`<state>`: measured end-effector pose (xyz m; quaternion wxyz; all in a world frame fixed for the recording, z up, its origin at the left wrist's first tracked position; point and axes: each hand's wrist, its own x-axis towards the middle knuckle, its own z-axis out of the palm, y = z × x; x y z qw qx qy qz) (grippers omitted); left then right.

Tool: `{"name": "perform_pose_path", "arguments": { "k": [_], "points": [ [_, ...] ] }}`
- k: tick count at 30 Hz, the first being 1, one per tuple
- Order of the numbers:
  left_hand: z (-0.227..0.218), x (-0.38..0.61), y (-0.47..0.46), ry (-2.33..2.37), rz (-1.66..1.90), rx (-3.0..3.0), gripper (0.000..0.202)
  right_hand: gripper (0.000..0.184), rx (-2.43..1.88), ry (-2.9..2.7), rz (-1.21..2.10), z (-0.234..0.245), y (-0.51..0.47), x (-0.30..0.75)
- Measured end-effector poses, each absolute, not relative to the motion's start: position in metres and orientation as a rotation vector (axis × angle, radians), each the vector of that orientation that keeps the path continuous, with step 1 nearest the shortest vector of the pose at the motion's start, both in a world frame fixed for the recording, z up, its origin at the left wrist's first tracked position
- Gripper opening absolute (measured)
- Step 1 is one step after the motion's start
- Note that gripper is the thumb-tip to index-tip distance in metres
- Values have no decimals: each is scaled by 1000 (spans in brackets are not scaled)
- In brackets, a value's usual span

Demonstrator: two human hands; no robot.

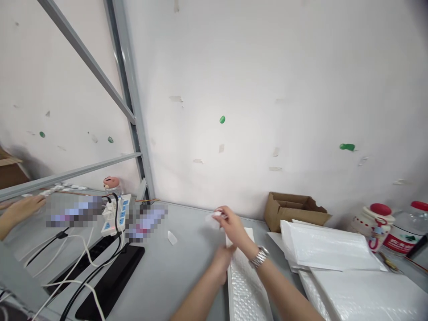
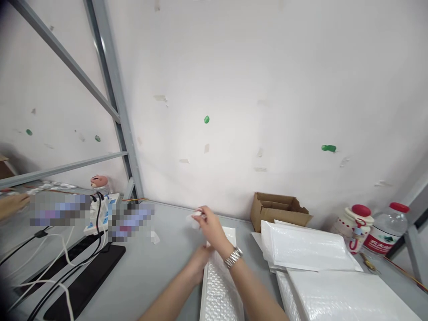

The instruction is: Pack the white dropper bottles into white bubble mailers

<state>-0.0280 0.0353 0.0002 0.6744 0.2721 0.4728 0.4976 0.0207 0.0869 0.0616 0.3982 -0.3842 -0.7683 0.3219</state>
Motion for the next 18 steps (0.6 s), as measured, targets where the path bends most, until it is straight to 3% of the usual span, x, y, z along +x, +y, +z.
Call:
{"name": "perform_pose_path", "arguments": {
  "k": [5, 11, 18],
  "points": [
    [5, -42, 40, 990, 1166, 639, 47, 19, -1217, -1824, 743, 74, 82, 104],
    [11, -41, 34, 988, 1176, 713, 45, 15, -1277, -1932, 721, 92, 88, 126],
    [16, -34, 33, 1009, 1128, 859, 42, 12, -1240, -2176, 1041, 92, 88, 130]
  ]
}}
